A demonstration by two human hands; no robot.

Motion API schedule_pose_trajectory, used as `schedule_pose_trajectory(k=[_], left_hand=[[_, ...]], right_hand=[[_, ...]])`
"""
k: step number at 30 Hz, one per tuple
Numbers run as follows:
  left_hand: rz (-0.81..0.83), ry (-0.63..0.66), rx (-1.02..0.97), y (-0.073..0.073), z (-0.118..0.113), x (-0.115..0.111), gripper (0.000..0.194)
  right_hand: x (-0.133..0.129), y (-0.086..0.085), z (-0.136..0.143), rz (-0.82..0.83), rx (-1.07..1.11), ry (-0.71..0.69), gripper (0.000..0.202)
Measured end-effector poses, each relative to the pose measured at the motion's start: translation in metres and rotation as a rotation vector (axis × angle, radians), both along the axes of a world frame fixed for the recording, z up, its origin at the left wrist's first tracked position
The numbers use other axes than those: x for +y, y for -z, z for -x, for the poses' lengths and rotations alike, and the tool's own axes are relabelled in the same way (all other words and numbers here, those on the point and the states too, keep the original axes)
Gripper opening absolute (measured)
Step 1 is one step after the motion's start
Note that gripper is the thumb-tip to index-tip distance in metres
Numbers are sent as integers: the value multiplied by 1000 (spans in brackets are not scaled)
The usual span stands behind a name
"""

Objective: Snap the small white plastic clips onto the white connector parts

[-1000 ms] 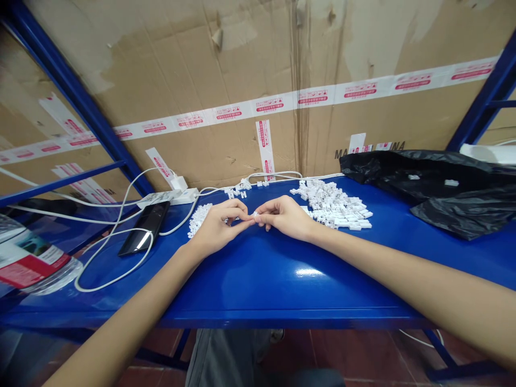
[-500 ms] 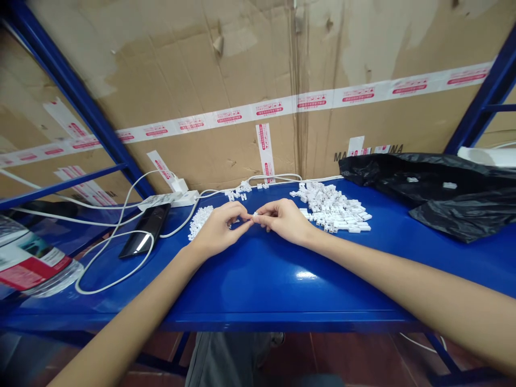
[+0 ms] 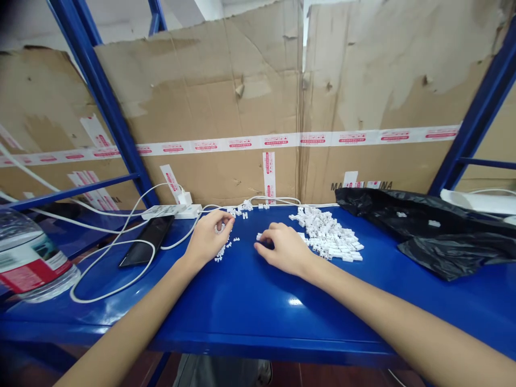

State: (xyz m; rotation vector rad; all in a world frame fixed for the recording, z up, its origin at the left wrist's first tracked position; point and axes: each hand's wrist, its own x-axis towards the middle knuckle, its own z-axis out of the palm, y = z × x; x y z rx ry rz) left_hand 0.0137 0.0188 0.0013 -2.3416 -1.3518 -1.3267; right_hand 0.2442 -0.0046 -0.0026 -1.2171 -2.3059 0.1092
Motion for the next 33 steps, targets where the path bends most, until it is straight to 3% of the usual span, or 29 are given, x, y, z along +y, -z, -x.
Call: schedule_pose_trajectory(k=[4,9,13,17,33], left_hand=[[12,-35,8,-1,2,0,10],[80,-20,82,4,0,1,7],[178,29,241,5,0,-1,16],[237,31,338,1,7,-1,16],[154,140,282,3,2,0,13]], right_hand=[[-1,5,1,39,-74,54,67],[8,-3,-8,-16,-171,178,27],[23,-14,-27,-85,-238,350,28],[37,-13,-45,-99,-304,502,31],[58,0,-57,-54,-307,513,22]])
